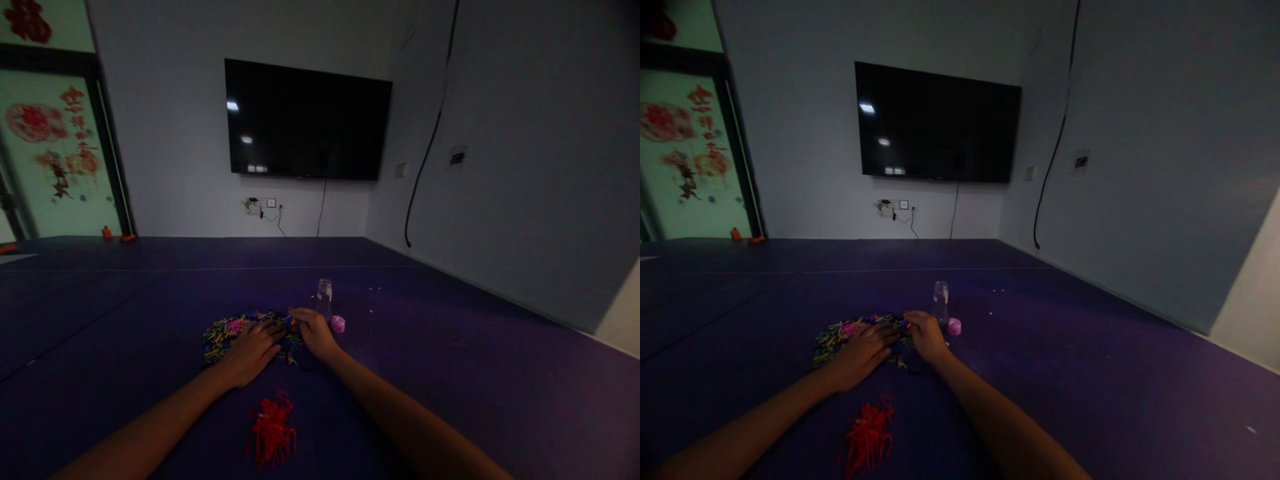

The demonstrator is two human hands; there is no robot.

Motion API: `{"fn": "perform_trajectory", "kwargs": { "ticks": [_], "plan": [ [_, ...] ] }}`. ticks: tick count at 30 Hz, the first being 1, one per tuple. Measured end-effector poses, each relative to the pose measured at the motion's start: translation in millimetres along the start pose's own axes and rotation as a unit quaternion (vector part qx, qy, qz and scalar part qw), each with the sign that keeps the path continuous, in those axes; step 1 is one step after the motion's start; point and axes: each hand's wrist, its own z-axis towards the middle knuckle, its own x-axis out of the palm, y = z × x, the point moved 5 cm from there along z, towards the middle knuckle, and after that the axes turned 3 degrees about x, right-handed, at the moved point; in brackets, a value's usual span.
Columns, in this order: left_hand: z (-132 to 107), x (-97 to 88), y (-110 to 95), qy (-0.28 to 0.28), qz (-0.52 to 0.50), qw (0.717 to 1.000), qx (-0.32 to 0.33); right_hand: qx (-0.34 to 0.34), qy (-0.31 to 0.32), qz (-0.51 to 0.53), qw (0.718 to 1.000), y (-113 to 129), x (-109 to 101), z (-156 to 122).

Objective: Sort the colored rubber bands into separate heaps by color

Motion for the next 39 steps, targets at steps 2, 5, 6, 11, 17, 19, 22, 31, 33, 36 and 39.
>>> {"fn": "perform_trajectory", "kwargs": {
  "ticks": [2, 5, 6, 11, 17, 19, 22, 31, 33, 36, 39],
  "plan": [
    [-0.2, -2.3, 0.1, -0.012, 0.002, 1.000, -0.021, 0.015, -0.014, -0.020, 1.000, -1.2, -2.0, -0.2],
    [-0.9, -5.1, 2.5, -0.039, 0.018, 0.998, -0.055, 0.033, -0.019, -0.046, 0.998, -0.5, -3.1, -1.0],
    [-1.1, -5.5, 3.4, -0.046, 0.025, 0.997, -0.063, 0.037, -0.017, -0.057, 0.998, 0.1, -2.9, -1.4],
    [-0.4, -5.5, 5.1, -0.057, 0.033, 0.996, -0.065, 0.060, 0.027, -0.142, 0.988, 2.7, 1.2, -3.4],
    [0.5, -0.8, 2.1, -0.031, 0.011, 0.999, -0.018, 0.092, 0.089, -0.251, 0.959, 6.7, 4.5, -4.4],
    [0.2, 1.1, 4.2, -0.035, 0.013, 0.999, -0.024, 0.090, 0.104, -0.259, 0.956, 8.8, 5.2, -4.4],
    [0.4, 4.3, 7.0, -0.039, 0.012, 0.999, -0.028, 0.090, 0.119, -0.265, 0.953, 9.9, 6.1, -4.5],
    [0.6, 6.6, 9.4, -0.046, 0.004, 0.999, -0.026, 0.093, 0.144, -0.279, 0.945, 7.0, 9.3, -5.1],
    [0.8, 7.1, 9.9, -0.043, 0.004, 0.999, -0.027, 0.080, 0.155, -0.283, 0.943, 8.2, 10.6, -5.0],
    [1.1, 7.8, 10.8, -0.038, 0.006, 0.999, -0.032, 0.057, 0.168, -0.282, 0.943, 9.3, 12.6, -4.7],
    [1.0, 8.1, 11.1, -0.037, 0.004, 0.999, -0.032, 0.051, 0.168, -0.275, 0.945, 5.7, 13.7, -3.9]
  ]
}}
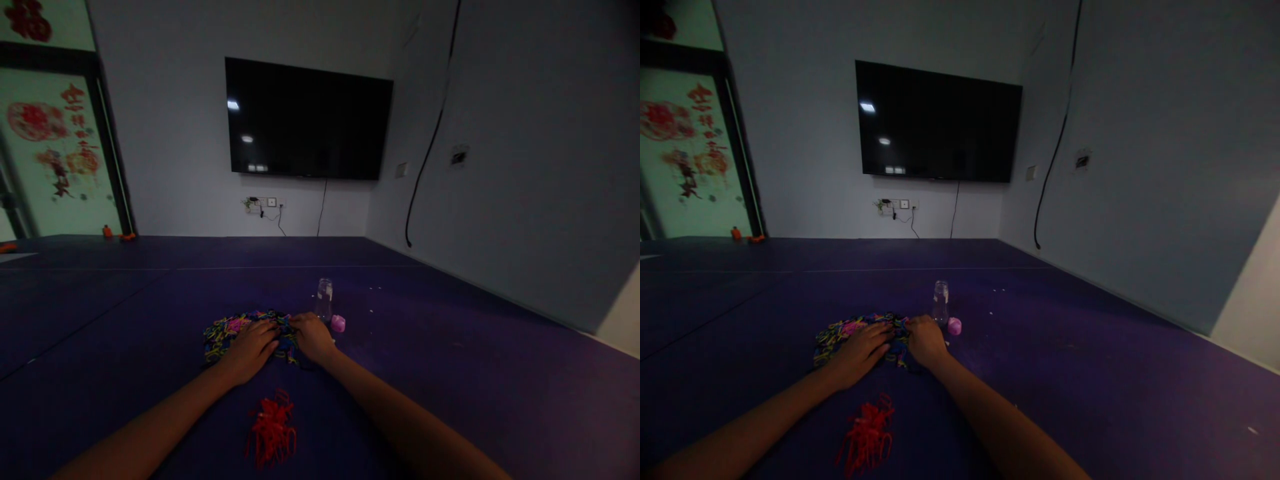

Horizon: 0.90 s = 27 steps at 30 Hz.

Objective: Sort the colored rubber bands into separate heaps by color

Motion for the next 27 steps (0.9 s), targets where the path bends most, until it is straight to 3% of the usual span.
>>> {"fn": "perform_trajectory", "kwargs": {
  "ticks": [14, 27],
  "plan": [
    [-1.2, -5.8, -3.3, -0.012, -0.010, 1.000, -0.001, 0.028, -0.023, 0.052, 0.998, -9.9, 3.4, 4.9],
    [-0.8, -4.5, -3.3, -0.006, -0.013, 1.000, 0.006, -0.002, -0.018, 0.032, 0.999, -4.8, 5.4, 1.4]
  ]
}}
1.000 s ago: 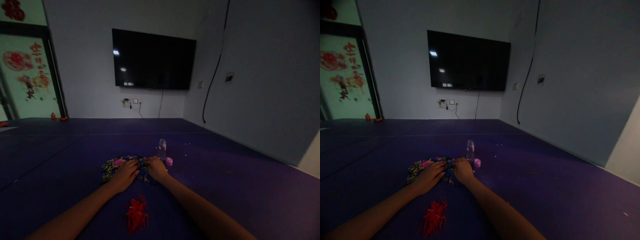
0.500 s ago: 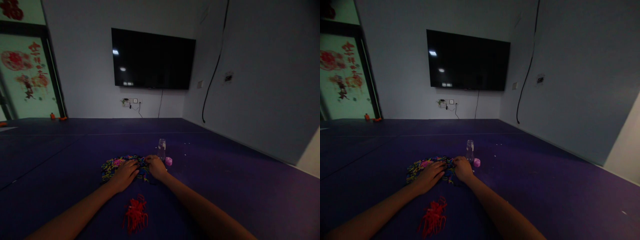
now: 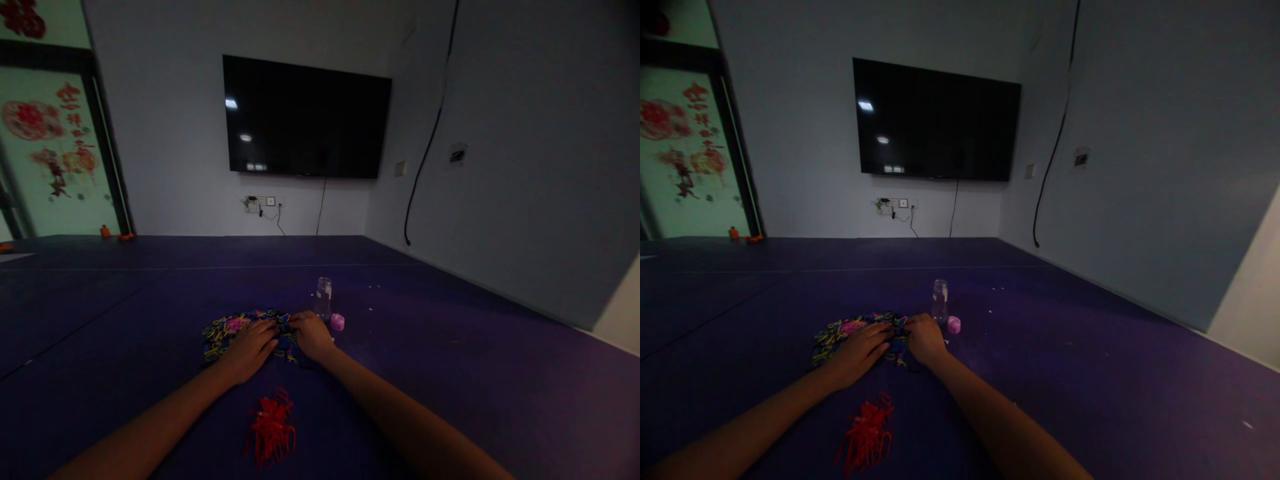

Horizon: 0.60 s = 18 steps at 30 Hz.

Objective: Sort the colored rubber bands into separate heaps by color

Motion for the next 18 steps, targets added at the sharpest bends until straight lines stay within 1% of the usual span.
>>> {"fn": "perform_trajectory", "kwargs": {
  "ticks": [4, 11, 15, 18],
  "plan": [
    [0.0, -0.1, 0.2, 0.003, 0.001, 1.000, -0.005, 0.015, 0.005, -0.004, 1.000, -3.0, 2.1, 1.4],
    [-1.2, 0.1, 1.1, -0.011, 0.000, 1.000, -0.001, 0.026, 0.001, 0.001, 1.000, -6.0, 3.5, 3.7],
    [-0.8, 0.9, 2.3, 0.002, 0.000, 1.000, -0.013, 0.032, -0.009, 0.005, 0.999, -5.5, 1.8, 4.0],
    [-0.3, -3.1, 0.3, -0.010, -0.002, 1.000, -0.008, 0.026, -0.029, 0.027, 0.999, -4.2, -2.3, 4.2]
  ]
}}
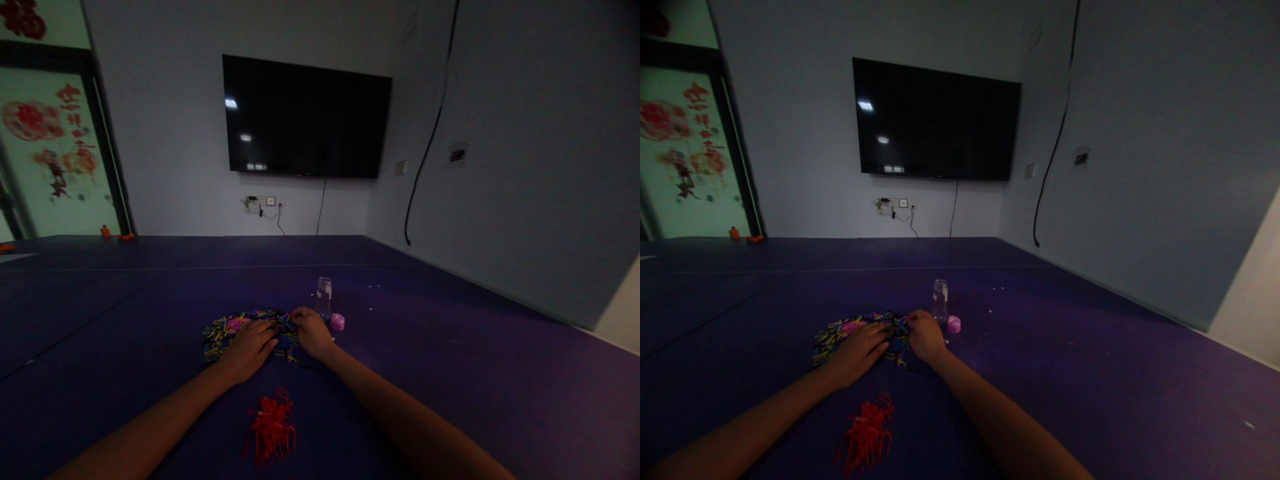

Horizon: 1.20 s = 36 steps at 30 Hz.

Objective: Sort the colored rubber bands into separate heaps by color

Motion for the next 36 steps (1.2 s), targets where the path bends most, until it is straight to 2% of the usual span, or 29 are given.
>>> {"fn": "perform_trajectory", "kwargs": {
  "ticks": [4, 6, 10, 13, 18, 22, 25, 29, 33, 36],
  "plan": [
    [-0.2, -5.0, 0.5, -0.037, -0.003, 0.999, -0.005, -0.038, -0.057, 0.121, 0.990, 5.5, -7.9, -1.0],
    [-0.7, -5.0, 5.2, -0.062, 0.000, 0.998, -0.025, -0.043, -0.063, 0.192, 0.978, 8.5, -7.6, -1.9],
    [-1.5, -3.3, 14.0, -0.103, 0.004, 0.993, -0.053, -0.023, -0.033, 0.312, 0.949, 14.8, 1.3, -3.0],
    [-1.0, -5.6, 12.4, -0.115, -0.006, 0.993, -0.037, -0.002, -0.003, 0.370, 0.929, 17.6, 7.4, -3.1],
    [0.2, -9.9, 4.5, -0.100, -0.017, 0.995, -0.006, 0.015, 0.017, 0.429, 0.903, 18.5, 9.1, -3.0],
    [-1.0, -12.6, 4.3, -0.120, -0.020, 0.992, -0.017, 0.014, 0.027, 0.443, 0.896, 19.3, 10.2, -2.7],
    [-1.0, -13.3, 0.9, -0.114, -0.029, 0.993, 0.003, 0.013, 0.037, 0.454, 0.890, 18.7, 12.6, -2.1],
    [-0.3, -16.2, -1.7, -0.124, -0.032, 0.992, 0.012, 0.044, 0.047, 0.465, 0.883, 14.0, 19.0, -1.3],
    [-0.8, -19.2, 1.8, -0.160, -0.029, 0.987, -0.011, 0.067, 0.051, 0.518, 0.851, 11.7, 25.4, -1.5],
    [-1.3, -18.2, 4.5, -0.167, -0.040, 0.985, -0.034, 0.073, 0.041, 0.550, 0.831, 11.8, 26.3, -1.9]
  ]
}}
